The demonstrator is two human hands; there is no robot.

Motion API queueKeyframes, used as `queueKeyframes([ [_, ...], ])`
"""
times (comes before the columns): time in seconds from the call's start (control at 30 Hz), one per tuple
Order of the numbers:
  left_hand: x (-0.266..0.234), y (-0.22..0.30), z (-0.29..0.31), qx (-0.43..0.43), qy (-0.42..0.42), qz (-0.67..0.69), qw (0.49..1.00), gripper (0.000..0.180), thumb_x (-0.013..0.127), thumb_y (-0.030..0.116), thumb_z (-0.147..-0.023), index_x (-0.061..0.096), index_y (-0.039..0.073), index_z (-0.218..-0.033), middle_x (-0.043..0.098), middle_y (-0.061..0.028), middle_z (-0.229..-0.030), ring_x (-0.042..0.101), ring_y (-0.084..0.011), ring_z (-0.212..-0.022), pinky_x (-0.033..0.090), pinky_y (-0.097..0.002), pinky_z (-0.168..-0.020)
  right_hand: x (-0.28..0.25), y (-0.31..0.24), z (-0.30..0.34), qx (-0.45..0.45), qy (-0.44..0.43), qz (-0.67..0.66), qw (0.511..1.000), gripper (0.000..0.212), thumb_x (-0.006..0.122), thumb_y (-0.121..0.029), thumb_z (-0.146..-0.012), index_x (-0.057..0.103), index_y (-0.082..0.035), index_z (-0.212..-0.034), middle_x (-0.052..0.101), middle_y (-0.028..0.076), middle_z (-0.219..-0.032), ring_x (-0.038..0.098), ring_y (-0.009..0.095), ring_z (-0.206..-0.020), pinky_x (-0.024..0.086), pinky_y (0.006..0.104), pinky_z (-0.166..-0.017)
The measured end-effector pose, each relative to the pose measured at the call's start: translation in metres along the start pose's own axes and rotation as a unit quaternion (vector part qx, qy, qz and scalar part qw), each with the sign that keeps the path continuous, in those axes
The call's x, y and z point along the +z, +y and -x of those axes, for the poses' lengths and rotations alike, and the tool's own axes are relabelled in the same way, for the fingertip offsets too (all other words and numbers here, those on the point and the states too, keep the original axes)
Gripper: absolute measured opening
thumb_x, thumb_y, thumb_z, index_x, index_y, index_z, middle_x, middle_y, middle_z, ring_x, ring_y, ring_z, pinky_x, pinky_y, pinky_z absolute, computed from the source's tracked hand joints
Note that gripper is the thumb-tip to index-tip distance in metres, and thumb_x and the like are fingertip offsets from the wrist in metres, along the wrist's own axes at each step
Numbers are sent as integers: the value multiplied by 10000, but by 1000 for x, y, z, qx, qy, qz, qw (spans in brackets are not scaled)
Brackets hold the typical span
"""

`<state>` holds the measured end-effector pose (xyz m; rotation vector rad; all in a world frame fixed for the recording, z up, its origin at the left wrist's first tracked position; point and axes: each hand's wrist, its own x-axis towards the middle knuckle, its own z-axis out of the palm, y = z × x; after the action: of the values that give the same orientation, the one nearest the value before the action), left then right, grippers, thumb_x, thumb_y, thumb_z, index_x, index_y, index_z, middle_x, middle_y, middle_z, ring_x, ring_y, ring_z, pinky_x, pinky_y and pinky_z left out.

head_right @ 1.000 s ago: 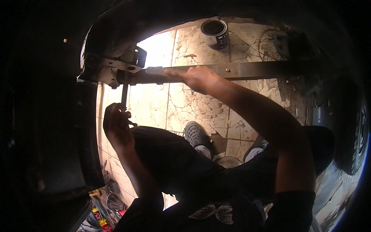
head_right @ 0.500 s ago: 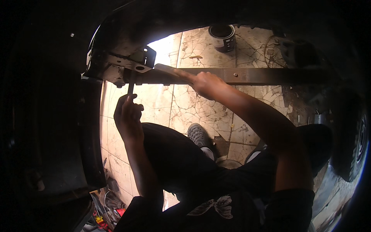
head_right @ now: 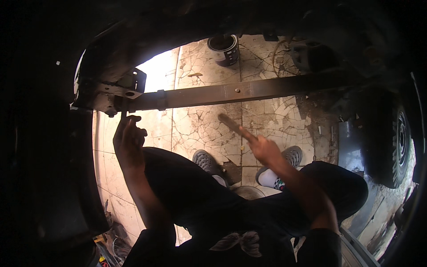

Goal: The person sits on the floor under a vehicle and scrubs a metal undercarriage beam with a wire brush. They repeatedly dip the brush into a container and scrub the same section of the beam.

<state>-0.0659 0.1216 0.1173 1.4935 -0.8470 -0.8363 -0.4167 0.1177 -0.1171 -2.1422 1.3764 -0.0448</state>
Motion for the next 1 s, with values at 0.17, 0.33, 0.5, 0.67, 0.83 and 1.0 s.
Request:
queueKeyframes([
  [0.17,12,-5,3,21,-210,-306,928,194,694,86,-1017,738,46,-1201,479,63,-688,408,-26,-640,319,-256,-566,61,25,35,80,-61,-15,995,816,618,-319,-1056,144,-354,-1720,689,239,-965,714,470,-826,583,574,-780],
  [0.33,32,-3,3,-83,-302,-377,872,255,686,106,-1015,698,49,-1262,690,-91,-685,663,-118,-562,522,-303,-567,69,9,33,105,-70,37,991,857,682,-391,-1011,210,-277,-1716,602,289,-1333,650,480,-1183,562,572,-940],
  [0.5,49,-20,0,-36,-364,-464,807,285,587,24,-1000,654,12,-1277,727,-139,-748,739,-201,-621,584,-356,-633,46,-30,1,85,-28,-44,995,821,697,-401,-987,308,-225,-1688,541,294,-1500,563,507,-1361,508,581,-1067],
  [0.67,64,-19,-3,40,-387,-353,851,325,630,64,-985,665,32,-1306,718,-171,-815,724,-314,-758,559,-429,-752,4,-118,-45,75,88,-617,778,590,671,-440,-1034,601,-48,-1470,757,153,-1054,751,240,-1038,592,376,-916],
  [0.83,90,-28,-10,114,-295,-390,865,324,659,98,-1000,658,27,-1316,699,-165,-812,711,-284,-760,549,-417,-755,-15,-157,-41,-49,64,-754,652,433,657,-188,-1069,572,-10,-1455,715,105,-1171,725,190,-1056,604,343,-899],
  [1.0,103,-23,-3,12,-296,-367,882,332,685,260,-1057,673,24,-1290,701,-163,-779,704,-197,-738,541,-368,-697,-22,-153,-55,-144,118,-757,626,277,680,-142,-1062,630,-15,-1303,708,72,-1161,723,162,-1024,618,324,-881],
])
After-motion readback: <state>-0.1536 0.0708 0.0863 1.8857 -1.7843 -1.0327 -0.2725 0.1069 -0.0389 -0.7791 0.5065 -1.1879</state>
